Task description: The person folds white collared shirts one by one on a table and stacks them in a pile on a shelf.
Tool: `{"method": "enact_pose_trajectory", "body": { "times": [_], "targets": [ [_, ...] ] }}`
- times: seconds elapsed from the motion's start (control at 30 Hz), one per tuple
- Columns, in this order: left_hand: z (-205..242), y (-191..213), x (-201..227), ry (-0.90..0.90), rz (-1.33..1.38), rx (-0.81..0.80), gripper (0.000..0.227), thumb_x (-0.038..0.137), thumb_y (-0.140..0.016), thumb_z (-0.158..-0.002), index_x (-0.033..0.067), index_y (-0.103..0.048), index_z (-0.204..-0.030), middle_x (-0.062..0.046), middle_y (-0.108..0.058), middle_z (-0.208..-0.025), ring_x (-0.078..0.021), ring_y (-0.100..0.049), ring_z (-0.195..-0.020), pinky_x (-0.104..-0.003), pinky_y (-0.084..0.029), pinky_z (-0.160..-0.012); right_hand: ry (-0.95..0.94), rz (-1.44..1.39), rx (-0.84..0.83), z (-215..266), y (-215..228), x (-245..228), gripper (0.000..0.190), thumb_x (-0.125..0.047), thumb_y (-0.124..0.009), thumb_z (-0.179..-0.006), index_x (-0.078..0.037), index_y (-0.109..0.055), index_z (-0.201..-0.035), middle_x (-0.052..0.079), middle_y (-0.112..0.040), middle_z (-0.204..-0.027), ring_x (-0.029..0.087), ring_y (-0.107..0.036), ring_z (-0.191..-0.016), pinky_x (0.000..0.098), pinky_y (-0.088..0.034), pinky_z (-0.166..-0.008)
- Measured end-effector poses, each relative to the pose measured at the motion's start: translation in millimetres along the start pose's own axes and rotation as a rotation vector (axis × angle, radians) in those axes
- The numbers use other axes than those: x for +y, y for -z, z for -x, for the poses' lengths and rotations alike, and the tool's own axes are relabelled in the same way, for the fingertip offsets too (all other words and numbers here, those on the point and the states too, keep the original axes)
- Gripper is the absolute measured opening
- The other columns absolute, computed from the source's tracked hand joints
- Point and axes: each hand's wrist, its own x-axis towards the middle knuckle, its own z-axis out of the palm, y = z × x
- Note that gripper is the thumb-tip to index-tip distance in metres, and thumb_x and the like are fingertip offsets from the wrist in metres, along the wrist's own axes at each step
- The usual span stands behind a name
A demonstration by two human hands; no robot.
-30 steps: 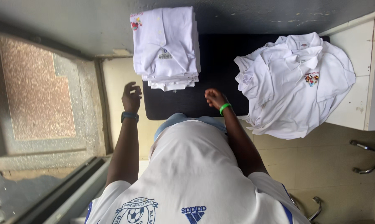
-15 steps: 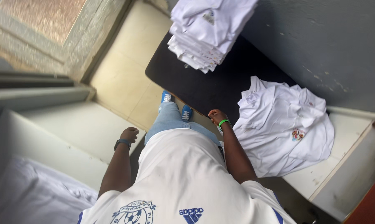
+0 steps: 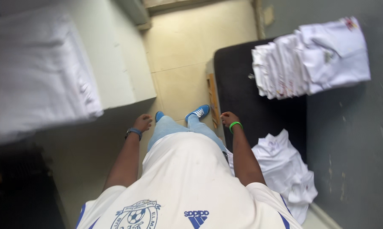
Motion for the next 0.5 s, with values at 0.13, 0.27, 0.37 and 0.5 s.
{"method": "enact_pose_trajectory", "body": {
  "times": [0.13, 0.27, 0.37, 0.5],
  "targets": [
    [39.2, 38.9, -25.2, -0.021, 0.089, 0.053, 0.043, 0.024, -0.070, -0.096, 0.0042, -0.065, -0.133, -0.019, -0.064, -0.134, -0.0302, -0.073, -0.095, -0.040, -0.065, -0.083, 0.065, 0.180, 0.064, 37.2, -7.4, -86.7, 0.031, -0.029, -0.076, -0.088, -0.019, -0.075, -0.117, 0.010, -0.076, -0.113, 0.026, -0.076, -0.093, 0.0373, -0.067, -0.076],
    [69.2, 90.4, -87.0, 0.003, 0.141, 0.103, 0.039, 0.024, -0.070, -0.095, 0.0057, -0.067, -0.130, -0.017, -0.068, -0.128, -0.0270, -0.074, -0.096, -0.037, -0.065, -0.080, 0.183, 0.340, 0.071, 54.2, -62.8, -137.5, 0.034, -0.038, -0.077, -0.086, -0.024, -0.074, -0.117, 0.005, -0.077, -0.105, 0.021, -0.077, -0.086, 0.0350, -0.066, -0.077],
    [106.1, 137.2, -118.4, 0.042, 0.183, 0.165, 0.038, 0.021, -0.071, -0.093, 0.0047, -0.069, -0.127, -0.018, -0.068, -0.128, -0.0313, -0.074, -0.100, -0.040, -0.065, -0.083, 0.252, 0.207, -0.013, 27.1, -141.3, -135.1, 0.037, -0.033, -0.075, -0.089, -0.017, -0.071, -0.122, 0.011, -0.076, -0.106, 0.024, -0.075, -0.084, 0.0354, -0.066, -0.072],
    [103.2, 191.1, -215.2, 0.124, 0.286, 0.324, 0.031, 0.018, -0.069, -0.092, 0.0098, -0.072, -0.121, -0.014, -0.071, -0.119, -0.0300, -0.075, -0.095, -0.039, -0.066, -0.079, 0.274, 0.072, -0.279, 65.5, -259.2, -144.0, 0.050, -0.032, -0.082, -0.088, -0.011, -0.066, -0.131, 0.017, -0.073, -0.117, 0.029, -0.072, -0.099, 0.0434, -0.063, -0.084]
  ]
}}
